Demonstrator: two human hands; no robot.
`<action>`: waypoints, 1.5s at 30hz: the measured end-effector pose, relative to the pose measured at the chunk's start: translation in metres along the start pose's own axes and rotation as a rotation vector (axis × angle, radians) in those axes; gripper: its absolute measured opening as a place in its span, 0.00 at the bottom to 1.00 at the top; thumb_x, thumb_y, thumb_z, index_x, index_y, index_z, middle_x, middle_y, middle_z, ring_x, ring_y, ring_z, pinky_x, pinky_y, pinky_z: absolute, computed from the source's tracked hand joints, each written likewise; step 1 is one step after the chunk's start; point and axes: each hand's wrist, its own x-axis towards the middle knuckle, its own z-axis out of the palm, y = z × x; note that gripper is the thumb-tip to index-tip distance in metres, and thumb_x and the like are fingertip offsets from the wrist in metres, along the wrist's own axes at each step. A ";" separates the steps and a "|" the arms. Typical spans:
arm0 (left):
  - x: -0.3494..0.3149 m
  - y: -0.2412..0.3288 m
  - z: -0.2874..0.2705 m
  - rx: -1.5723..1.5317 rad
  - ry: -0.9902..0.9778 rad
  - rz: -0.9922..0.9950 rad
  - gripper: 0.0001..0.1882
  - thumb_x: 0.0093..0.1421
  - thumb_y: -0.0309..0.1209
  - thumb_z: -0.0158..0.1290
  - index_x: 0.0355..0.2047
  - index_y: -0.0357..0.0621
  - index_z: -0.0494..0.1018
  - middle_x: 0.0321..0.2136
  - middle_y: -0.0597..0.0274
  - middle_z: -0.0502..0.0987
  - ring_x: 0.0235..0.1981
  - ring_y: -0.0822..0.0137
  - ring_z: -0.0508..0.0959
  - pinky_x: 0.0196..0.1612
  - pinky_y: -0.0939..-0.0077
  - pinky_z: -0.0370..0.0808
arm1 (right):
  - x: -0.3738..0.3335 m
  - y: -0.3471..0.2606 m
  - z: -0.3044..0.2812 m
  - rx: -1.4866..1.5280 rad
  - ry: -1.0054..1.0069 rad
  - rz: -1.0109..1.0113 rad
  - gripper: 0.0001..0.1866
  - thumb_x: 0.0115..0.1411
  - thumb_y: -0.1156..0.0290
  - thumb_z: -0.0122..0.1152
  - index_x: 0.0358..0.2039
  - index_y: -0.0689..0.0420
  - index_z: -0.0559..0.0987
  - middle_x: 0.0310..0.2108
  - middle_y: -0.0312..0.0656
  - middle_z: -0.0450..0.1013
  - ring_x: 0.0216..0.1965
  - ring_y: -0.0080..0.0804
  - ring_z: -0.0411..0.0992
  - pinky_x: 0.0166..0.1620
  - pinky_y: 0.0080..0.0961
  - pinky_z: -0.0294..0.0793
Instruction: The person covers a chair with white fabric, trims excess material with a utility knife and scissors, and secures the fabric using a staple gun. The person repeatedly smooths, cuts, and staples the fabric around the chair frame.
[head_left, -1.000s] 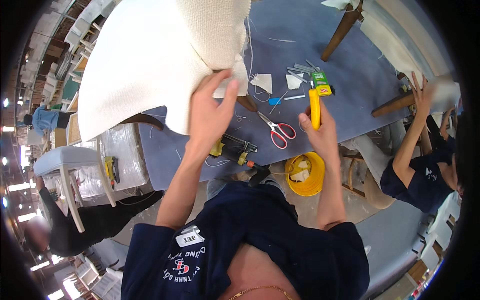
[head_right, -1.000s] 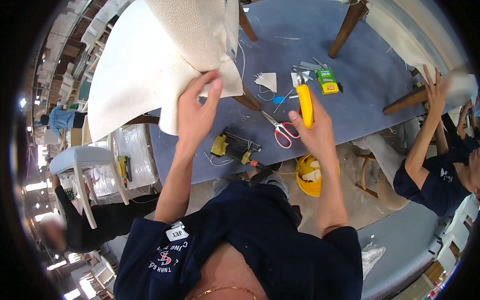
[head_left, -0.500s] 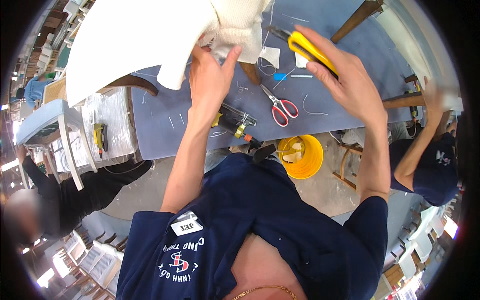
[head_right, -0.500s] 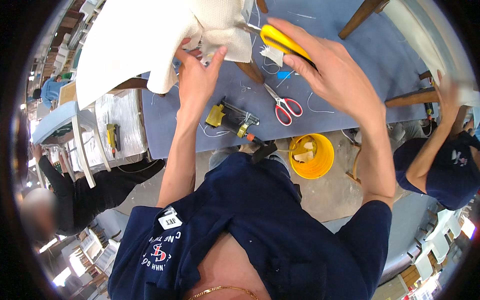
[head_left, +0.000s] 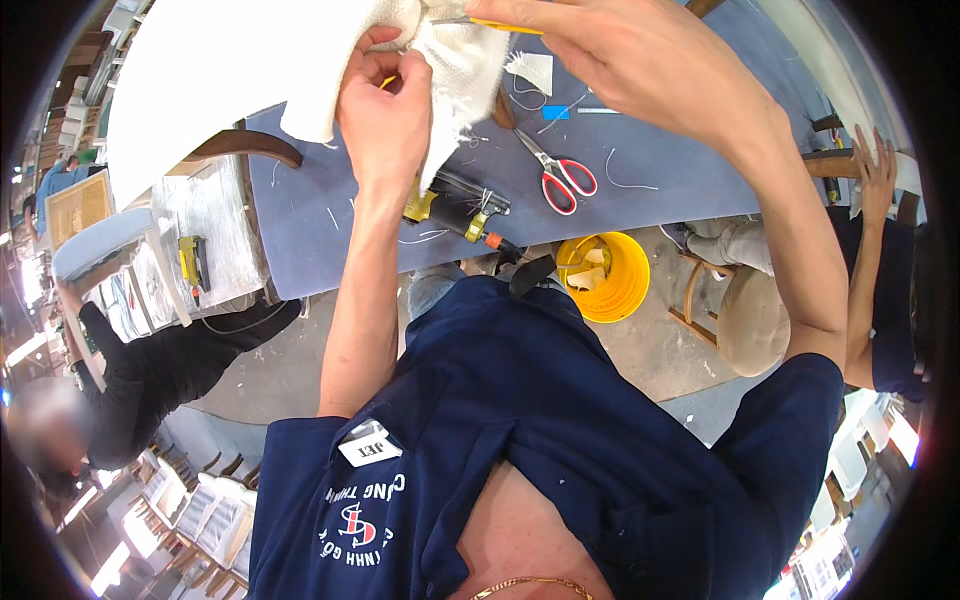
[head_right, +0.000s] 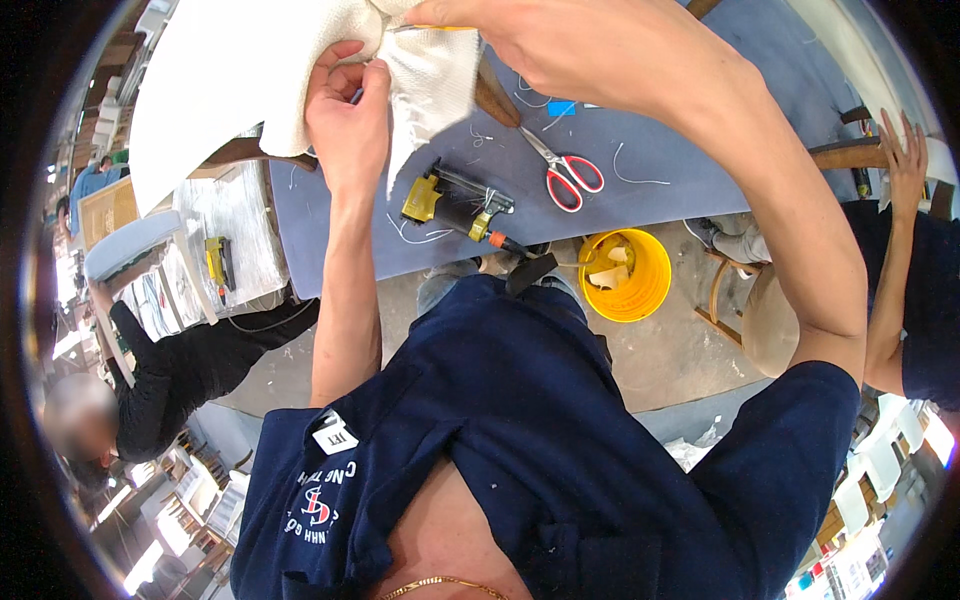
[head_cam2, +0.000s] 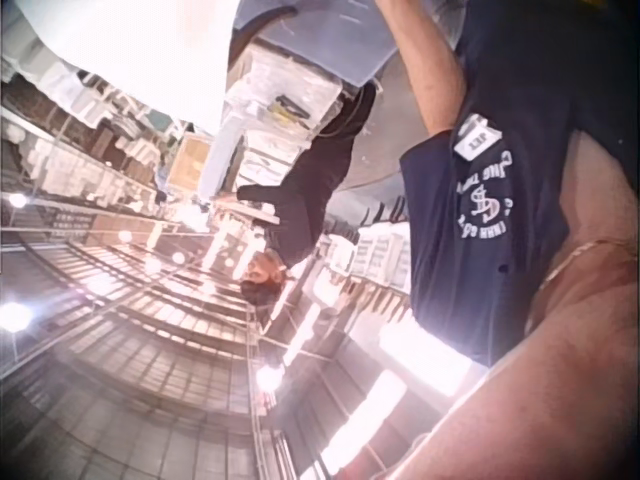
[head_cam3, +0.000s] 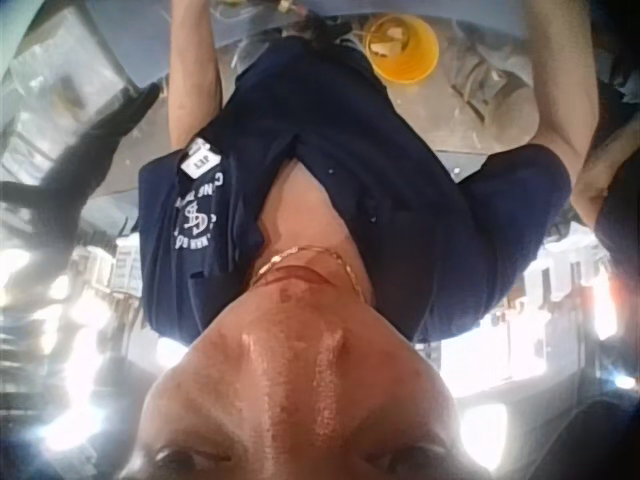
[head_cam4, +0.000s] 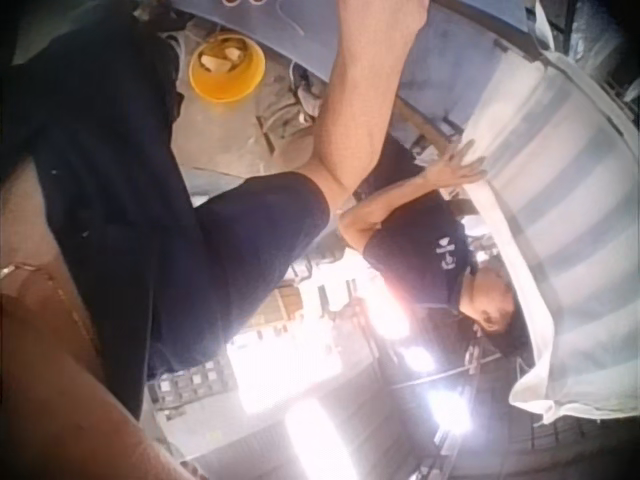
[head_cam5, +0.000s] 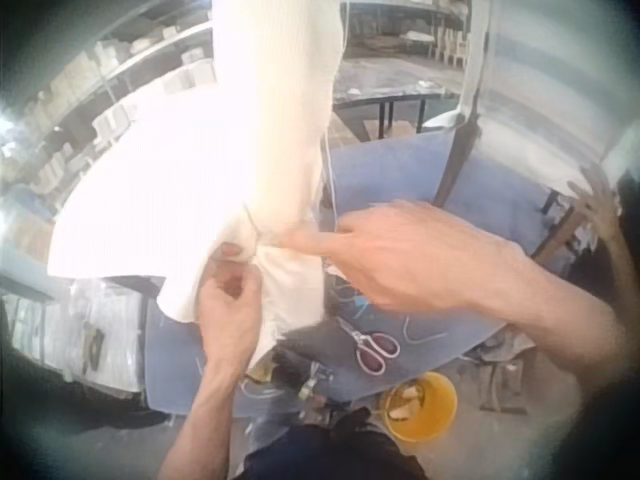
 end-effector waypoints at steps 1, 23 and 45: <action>0.001 0.000 -0.003 -0.005 -0.001 -0.009 0.10 0.63 0.26 0.56 0.44 0.37 0.72 0.27 0.67 0.77 0.27 0.80 0.73 0.32 0.85 0.69 | 0.001 -0.003 -0.002 -0.017 -0.013 -0.002 0.27 0.64 0.76 0.47 0.65 0.51 0.67 0.28 0.51 0.75 0.30 0.45 0.74 0.34 0.40 0.73; 0.043 -0.022 -0.014 0.348 -0.286 -0.154 0.43 0.62 0.68 0.47 0.31 0.30 0.80 0.21 0.60 0.76 0.26 0.70 0.73 0.34 0.72 0.72 | -0.007 0.002 -0.011 -0.168 0.178 -0.074 0.31 0.56 0.80 0.49 0.62 0.49 0.72 0.24 0.52 0.75 0.24 0.47 0.75 0.28 0.39 0.74; 0.025 -0.013 -0.009 0.024 -0.157 0.012 0.19 0.62 0.40 0.60 0.36 0.31 0.76 0.24 0.65 0.76 0.24 0.79 0.71 0.27 0.83 0.67 | -0.004 -0.009 -0.010 -0.005 0.183 -0.190 0.21 0.56 0.81 0.53 0.51 0.58 0.77 0.34 0.55 0.79 0.36 0.53 0.79 0.37 0.42 0.79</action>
